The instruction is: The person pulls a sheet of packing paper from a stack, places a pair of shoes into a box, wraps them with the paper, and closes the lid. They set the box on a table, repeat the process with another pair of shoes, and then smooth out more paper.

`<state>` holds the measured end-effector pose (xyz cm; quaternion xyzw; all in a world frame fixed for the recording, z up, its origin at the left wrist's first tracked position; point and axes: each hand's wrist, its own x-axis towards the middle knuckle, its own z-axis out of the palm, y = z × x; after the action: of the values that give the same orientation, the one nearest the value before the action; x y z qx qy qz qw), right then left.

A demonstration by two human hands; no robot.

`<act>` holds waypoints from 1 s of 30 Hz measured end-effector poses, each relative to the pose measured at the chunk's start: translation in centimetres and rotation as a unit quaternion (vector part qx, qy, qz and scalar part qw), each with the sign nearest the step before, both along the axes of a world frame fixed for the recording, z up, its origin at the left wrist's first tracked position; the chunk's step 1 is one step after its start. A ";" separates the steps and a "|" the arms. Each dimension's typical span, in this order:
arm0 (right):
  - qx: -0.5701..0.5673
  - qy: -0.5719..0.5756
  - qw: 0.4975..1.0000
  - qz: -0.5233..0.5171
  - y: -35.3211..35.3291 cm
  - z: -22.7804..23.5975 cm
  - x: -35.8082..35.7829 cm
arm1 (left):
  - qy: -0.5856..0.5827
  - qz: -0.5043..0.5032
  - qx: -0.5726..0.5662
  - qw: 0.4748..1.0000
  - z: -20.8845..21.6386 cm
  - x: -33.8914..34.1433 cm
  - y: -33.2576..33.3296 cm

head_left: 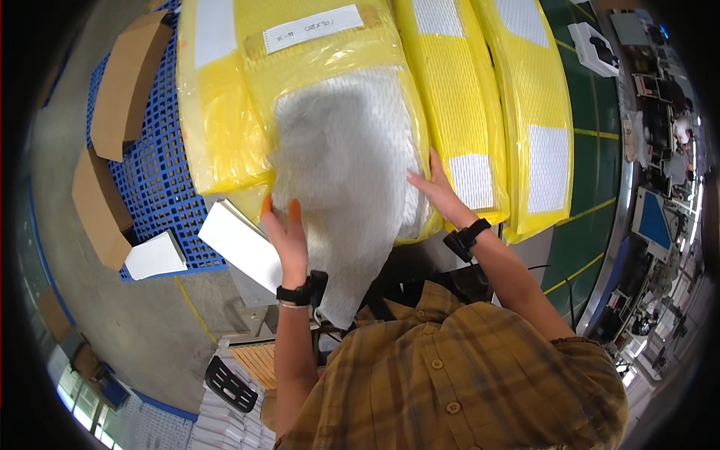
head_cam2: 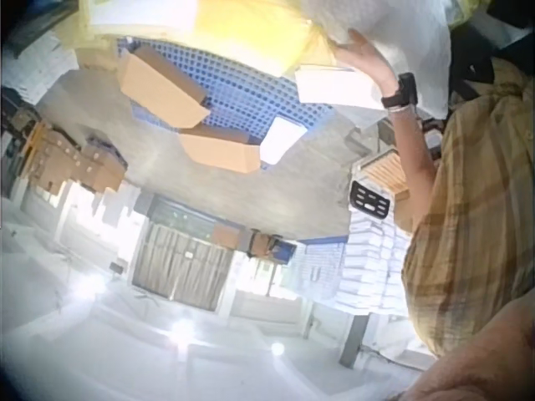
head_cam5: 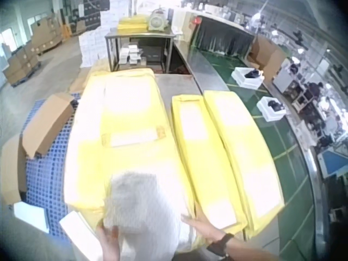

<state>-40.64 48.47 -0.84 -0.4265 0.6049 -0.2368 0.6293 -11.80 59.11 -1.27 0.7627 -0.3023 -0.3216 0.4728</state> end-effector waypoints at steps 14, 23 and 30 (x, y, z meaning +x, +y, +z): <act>-0.200 0.252 0.941 0.103 4.2 0.3 0.3 | 0.010 -0.059 0.065 0.996 -1.4 -1.0 -1.3; -0.320 0.370 0.778 0.394 7.1 5.4 -3.2 | -0.215 -0.189 -0.153 0.946 4.5 -4.7 0.3; -0.245 0.254 0.760 0.545 5.6 6.1 -4.4 | -0.340 -0.587 -0.142 0.721 2.2 -10.5 -3.2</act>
<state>-45.01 54.11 5.22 -0.8688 0.3291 0.1233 0.3489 -22.31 55.95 0.89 0.4147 -0.8719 -0.2070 0.1578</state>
